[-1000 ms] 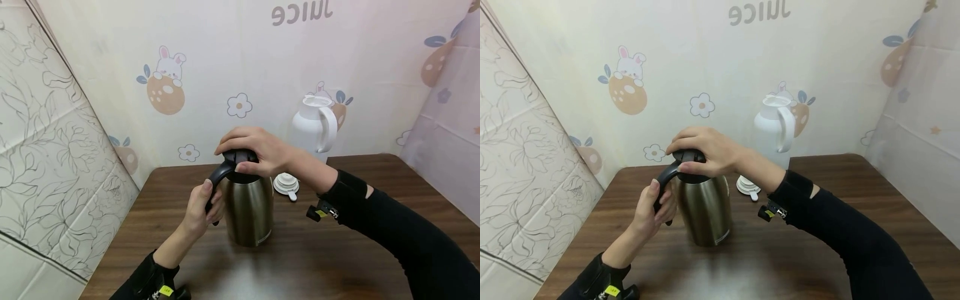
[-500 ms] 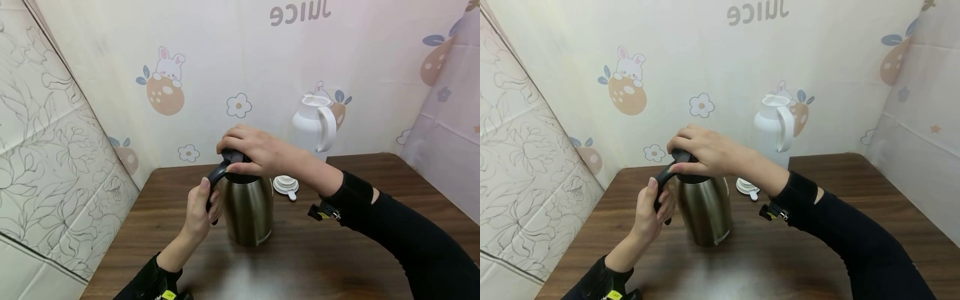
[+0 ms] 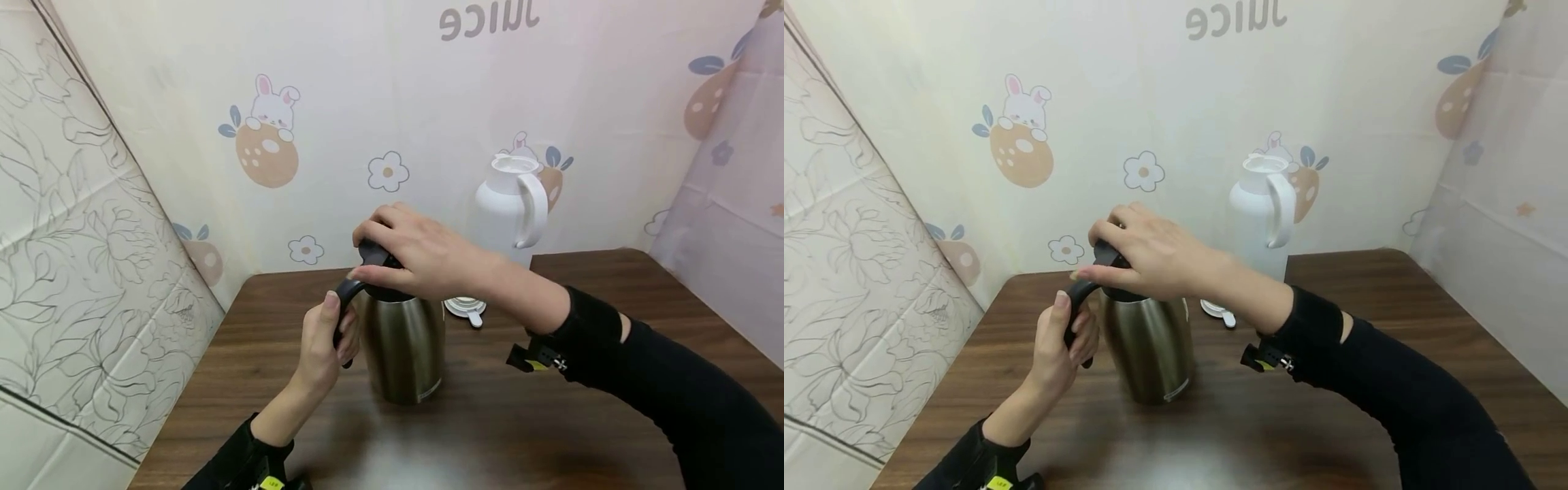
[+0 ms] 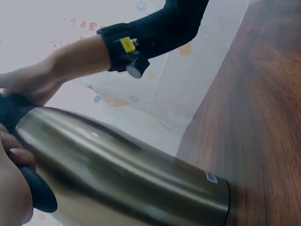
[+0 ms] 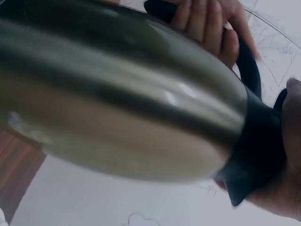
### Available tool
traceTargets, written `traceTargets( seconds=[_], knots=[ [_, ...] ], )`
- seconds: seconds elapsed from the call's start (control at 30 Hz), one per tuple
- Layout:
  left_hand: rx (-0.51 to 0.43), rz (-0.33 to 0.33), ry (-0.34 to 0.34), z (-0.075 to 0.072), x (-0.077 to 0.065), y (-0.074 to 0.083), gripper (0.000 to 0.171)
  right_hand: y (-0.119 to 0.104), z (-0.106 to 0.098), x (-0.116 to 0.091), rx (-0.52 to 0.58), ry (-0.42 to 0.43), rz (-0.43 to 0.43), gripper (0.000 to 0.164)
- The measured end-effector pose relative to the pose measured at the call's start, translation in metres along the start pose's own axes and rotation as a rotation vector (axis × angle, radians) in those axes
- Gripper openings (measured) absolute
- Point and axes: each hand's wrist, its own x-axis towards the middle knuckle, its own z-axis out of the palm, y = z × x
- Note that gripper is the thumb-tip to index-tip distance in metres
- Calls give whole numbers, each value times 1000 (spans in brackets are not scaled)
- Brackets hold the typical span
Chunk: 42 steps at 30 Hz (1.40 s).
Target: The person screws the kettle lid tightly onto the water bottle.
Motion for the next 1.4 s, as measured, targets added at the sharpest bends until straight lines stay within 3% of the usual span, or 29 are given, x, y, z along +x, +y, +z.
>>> traceTargets(
  seconds=[0.17,0.27,0.37,0.5,0.77,1.03,1.2,1.4],
  knots=[
    [-40,-5,-81,-4,1,0,54,16,-10,0,149,-75,-181,42],
    [-44,-7,-101,-5,2,-1,54,22,-13,-2,198,-103,-225,43],
    [-43,-12,-77,-3,3,-2,54,23,-12,-4,175,-80,-260,43],
    [-2,-14,2,2,1,-1,53,21,-7,-7,99,-16,-276,37],
    [81,8,107,10,-2,-1,55,9,-4,-9,-16,-4,-142,34],
    [83,13,164,13,-5,-1,55,-18,5,-7,-142,26,77,42],
    [85,30,170,16,-5,-1,55,-33,12,-5,-207,82,191,46],
    [87,43,113,13,-4,-1,55,-36,14,-7,-221,118,214,47]
  ],
)
